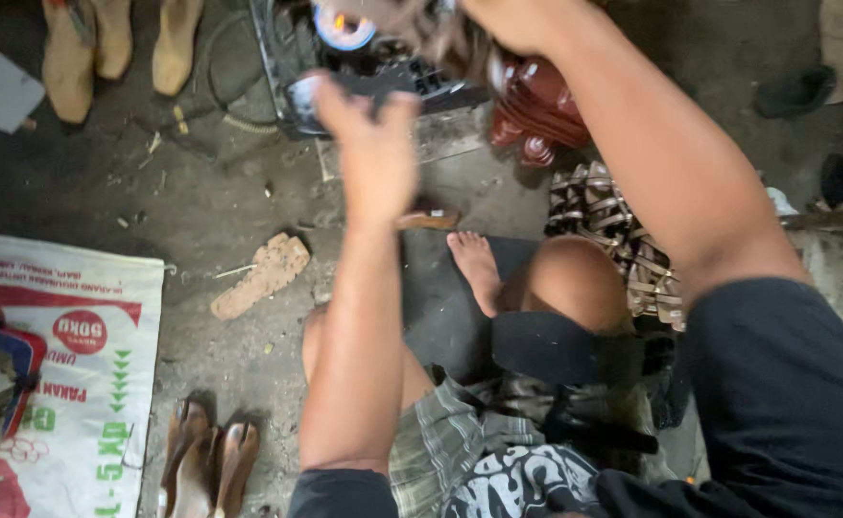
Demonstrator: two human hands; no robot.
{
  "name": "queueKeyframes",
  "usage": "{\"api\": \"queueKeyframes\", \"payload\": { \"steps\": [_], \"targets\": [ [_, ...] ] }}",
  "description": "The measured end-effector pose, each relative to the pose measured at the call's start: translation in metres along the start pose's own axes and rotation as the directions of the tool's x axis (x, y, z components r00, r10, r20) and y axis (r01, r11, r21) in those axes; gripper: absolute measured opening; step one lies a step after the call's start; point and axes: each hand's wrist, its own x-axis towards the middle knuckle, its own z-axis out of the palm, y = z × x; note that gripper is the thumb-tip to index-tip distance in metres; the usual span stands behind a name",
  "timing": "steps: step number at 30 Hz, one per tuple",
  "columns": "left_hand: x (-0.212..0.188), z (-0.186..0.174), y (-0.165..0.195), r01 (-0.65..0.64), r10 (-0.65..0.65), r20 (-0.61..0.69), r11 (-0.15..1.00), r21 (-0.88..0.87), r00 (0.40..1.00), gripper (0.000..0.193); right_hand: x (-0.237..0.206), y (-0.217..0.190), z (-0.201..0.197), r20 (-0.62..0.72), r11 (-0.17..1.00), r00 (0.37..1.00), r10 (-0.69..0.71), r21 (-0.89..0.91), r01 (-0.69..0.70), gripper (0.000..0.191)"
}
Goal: The person assembles sandals by attaching black rubber soles to brown straps using a handheld tool. They repeatedly pick up a sole, align it with the strap, and press it into place while seated on the floor.
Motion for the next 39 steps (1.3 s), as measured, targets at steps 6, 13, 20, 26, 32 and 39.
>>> {"api": "queueKeyframes", "payload": {
  "steps": [6,13,20,26,32,39],
  "targets": [
    [-0.061,-0.011,0.052,0.066,0.110,0.303,0.853,-0.518,0.947,0.060,-0.184,-0.023,-0.026,0.130,0.991,0.985,0.117,0.053,-0.125,0.022],
    [-0.143,-0.026,0.121,0.020,0.105,0.392,0.953,-0.302,0.914,0.037,-0.417,-0.076,-0.008,0.282,0.841,0.796,0.536,-0.255,-0.476,0.057],
    [-0.232,-0.037,0.170,0.402,-0.239,0.425,0.846,-0.351,0.873,0.058,-0.537,-0.054,0.033,-0.073,0.676,0.690,0.720,0.298,-0.674,0.034],
    [-0.329,-0.034,0.159,0.379,-0.266,0.517,0.917,-0.125,0.814,0.058,-0.586,0.013,0.018,-0.667,0.900,0.637,0.387,0.424,-0.102,0.014],
    [-0.376,-0.035,0.135,0.313,-0.287,0.507,0.949,0.037,0.812,0.055,-0.592,-0.025,-0.020,-0.632,0.835,0.666,0.396,0.549,0.024,0.047],
    [-0.382,-0.055,0.132,0.536,-0.312,0.620,0.817,-0.211,0.719,0.057,-0.575,-0.109,0.004,0.115,0.464,0.895,0.430,0.822,-0.329,0.052]
  ]
}}
